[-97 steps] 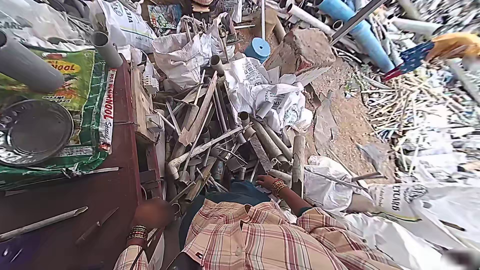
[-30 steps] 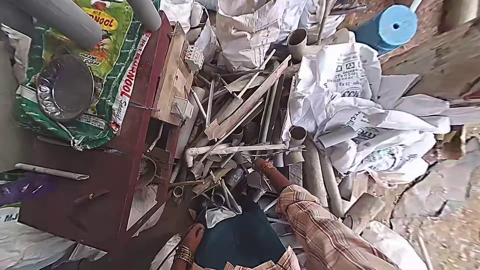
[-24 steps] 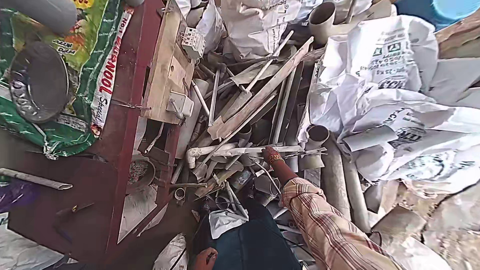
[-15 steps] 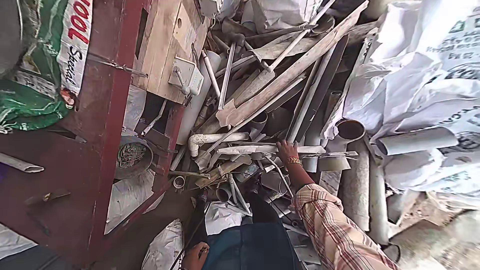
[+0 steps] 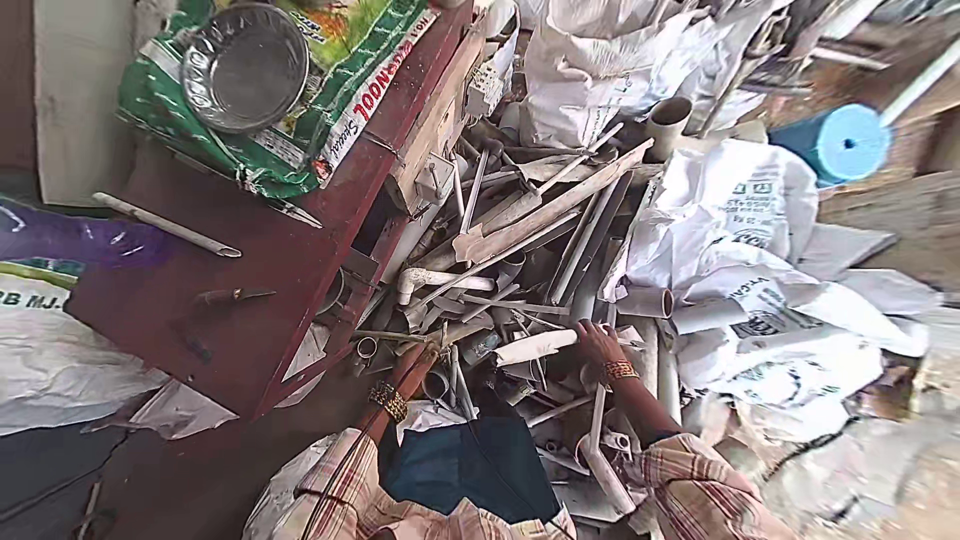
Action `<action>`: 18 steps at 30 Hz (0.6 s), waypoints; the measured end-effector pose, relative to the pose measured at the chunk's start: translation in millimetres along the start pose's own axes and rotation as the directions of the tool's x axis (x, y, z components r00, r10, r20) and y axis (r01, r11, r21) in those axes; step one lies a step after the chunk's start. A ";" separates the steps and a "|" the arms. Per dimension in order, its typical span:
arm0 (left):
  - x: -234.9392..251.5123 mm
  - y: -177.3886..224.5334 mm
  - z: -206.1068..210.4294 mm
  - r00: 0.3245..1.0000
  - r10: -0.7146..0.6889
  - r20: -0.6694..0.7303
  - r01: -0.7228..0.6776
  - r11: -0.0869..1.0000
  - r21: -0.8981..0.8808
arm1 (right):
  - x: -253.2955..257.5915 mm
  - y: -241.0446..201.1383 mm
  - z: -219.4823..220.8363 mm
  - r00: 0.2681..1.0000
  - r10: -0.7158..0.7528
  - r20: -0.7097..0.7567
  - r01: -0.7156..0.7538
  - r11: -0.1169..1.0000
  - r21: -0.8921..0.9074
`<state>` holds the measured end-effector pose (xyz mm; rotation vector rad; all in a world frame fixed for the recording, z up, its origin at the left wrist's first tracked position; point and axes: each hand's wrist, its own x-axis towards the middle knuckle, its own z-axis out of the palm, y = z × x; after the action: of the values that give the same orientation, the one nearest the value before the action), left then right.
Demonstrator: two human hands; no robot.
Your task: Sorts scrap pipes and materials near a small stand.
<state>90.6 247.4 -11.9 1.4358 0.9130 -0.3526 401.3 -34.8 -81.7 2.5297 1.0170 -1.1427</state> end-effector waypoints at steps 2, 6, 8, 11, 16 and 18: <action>-14.7 25.8 1.2 0.981 0.191 0.021 -0.177 0.939 -0.295 | -19.4 -22.3 -3.5 0.997 -0.062 -0.036 0.061 0.998 -0.016; -55.5 69.1 11.8 0.901 0.432 0.050 -0.342 0.774 -0.533 | -50.2 -89.2 -38.3 0.974 -0.133 -0.182 0.151 0.985 0.089; -75.9 82.9 15.3 0.891 0.444 0.094 -0.352 0.808 -0.473 | -63.1 -124.9 -63.6 0.977 -0.126 -0.173 0.150 0.979 0.137; -108.4 78.8 23.9 0.904 0.365 0.221 -0.284 0.902 -0.325 | -66.6 -144.0 -97.8 0.978 -0.165 -0.130 0.174 0.983 0.059; -164.0 -57.0 41.8 0.925 0.021 0.380 0.003 0.998 -0.062 | -66.7 -128.5 -158.3 0.974 -0.123 -0.191 0.145 0.984 0.105; -188.5 -110.2 39.7 0.961 -0.209 0.181 0.206 0.978 0.036 | -63.2 -115.8 -174.3 0.960 -0.122 -0.252 0.179 0.960 0.217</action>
<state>-93.2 135.3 41.8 1.3013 0.9129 -0.6406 399.1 93.0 95.7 2.8775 1.2160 -1.0775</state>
